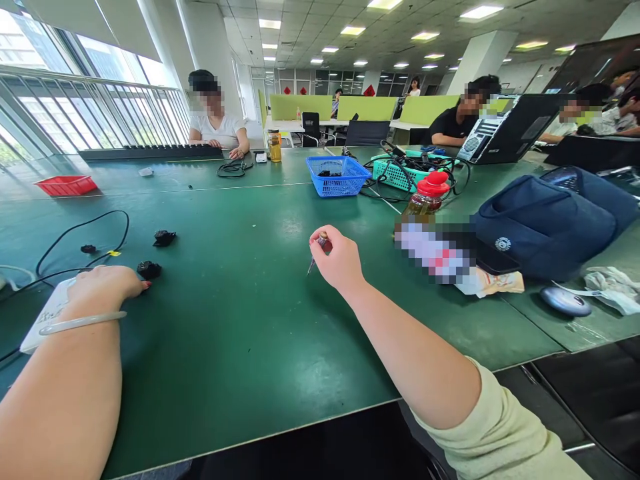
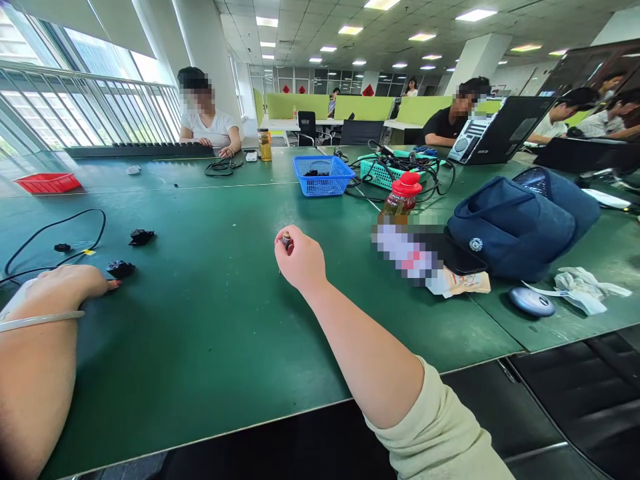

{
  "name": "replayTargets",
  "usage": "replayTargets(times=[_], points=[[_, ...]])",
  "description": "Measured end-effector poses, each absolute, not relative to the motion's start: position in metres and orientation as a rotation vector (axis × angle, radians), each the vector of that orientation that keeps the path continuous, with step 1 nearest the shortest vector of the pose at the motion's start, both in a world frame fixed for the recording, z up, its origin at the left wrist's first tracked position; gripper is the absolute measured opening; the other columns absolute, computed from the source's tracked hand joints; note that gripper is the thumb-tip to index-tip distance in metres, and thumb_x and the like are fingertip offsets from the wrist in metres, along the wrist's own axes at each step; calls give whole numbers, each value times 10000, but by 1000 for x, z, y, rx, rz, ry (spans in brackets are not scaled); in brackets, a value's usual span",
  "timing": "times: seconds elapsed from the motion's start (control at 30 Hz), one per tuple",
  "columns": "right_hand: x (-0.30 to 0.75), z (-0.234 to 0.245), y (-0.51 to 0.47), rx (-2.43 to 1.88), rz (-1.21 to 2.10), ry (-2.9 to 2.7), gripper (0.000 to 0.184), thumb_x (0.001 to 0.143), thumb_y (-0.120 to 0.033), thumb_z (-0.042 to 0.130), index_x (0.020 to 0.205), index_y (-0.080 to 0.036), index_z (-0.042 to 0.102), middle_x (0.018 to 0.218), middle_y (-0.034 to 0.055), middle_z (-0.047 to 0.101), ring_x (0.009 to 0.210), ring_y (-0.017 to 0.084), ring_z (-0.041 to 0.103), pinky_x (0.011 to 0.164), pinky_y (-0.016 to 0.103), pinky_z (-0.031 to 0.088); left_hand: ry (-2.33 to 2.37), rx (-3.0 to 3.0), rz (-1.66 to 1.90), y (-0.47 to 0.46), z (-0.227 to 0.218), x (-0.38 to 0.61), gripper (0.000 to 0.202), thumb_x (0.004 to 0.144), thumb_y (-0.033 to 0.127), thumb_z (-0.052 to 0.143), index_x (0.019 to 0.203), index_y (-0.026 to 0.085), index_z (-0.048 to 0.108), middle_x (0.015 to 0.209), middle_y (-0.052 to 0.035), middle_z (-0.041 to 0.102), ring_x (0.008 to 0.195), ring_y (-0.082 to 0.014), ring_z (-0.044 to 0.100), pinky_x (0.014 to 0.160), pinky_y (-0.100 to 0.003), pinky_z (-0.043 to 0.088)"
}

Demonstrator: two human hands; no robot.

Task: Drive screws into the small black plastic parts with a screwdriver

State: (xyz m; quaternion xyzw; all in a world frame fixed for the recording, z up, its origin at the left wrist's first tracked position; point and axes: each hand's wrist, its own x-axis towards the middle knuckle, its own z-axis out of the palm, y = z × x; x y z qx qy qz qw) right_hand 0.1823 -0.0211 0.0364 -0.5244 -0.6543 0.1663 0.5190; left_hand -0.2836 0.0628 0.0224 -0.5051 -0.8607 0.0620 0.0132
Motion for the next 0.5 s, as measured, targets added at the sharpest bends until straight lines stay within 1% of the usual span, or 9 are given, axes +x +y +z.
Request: replayTargets(times=[0.03,0.07,0.1,0.2,0.3,0.43,0.5], points=[[182,37,-21,-1257,400,-1570,64,846,-240,524,809,-240,576,700,-20,641,626,137,601,641,282,450,-2709,-1500,276,61,25,-280,789,710,580,620,1219,-21,644,1291,-345,575,1216,-467,524,934,-529,480],[182,37,-21,-1259,402,-1568,64,846,-239,523,806,-239,574,699,-19,639,625,137,600,641,282,451,-2705,-1475,328,59,28,-276,749,736,567,597,1232,8,649,1322,-312,571,1211,-437,536,930,-491,492],[182,37,-21,-1261,405,-1567,64,844,-237,523,804,-239,572,699,-18,639,626,137,600,641,282,452,-2674,-1499,340,56,32,-272,708,755,545,581,1234,29,654,1335,-296,568,1200,-426,544,923,-480,498],[182,39,-22,-1265,403,-1564,63,840,-229,523,797,-237,569,705,-16,642,627,137,599,647,284,454,-2592,-1524,263,48,42,-261,611,790,452,553,1228,37,651,1332,-298,555,1179,-419,550,892,-485,514],[181,40,-23,-1262,401,-1570,67,842,-228,521,796,-237,570,721,-11,654,636,137,603,652,285,456,-2496,-1628,132,42,49,-249,514,857,363,475,1229,42,629,1300,-282,566,1222,-385,529,931,-476,501],[181,40,-23,-1273,417,-1572,69,844,-229,519,801,-237,572,720,-11,654,638,141,604,645,286,456,-2375,-1796,-19,44,47,-240,400,900,337,423,1114,73,636,1263,-252,577,1243,-346,530,998,-432,461],[181,40,-23,-1271,412,-1568,64,842,-228,521,801,-237,570,717,-13,651,635,140,602,649,287,457,-2340,-1894,-56,48,42,-243,365,892,317,431,1092,78,622,1216,-249,605,1197,-352,563,985,-446,462]])
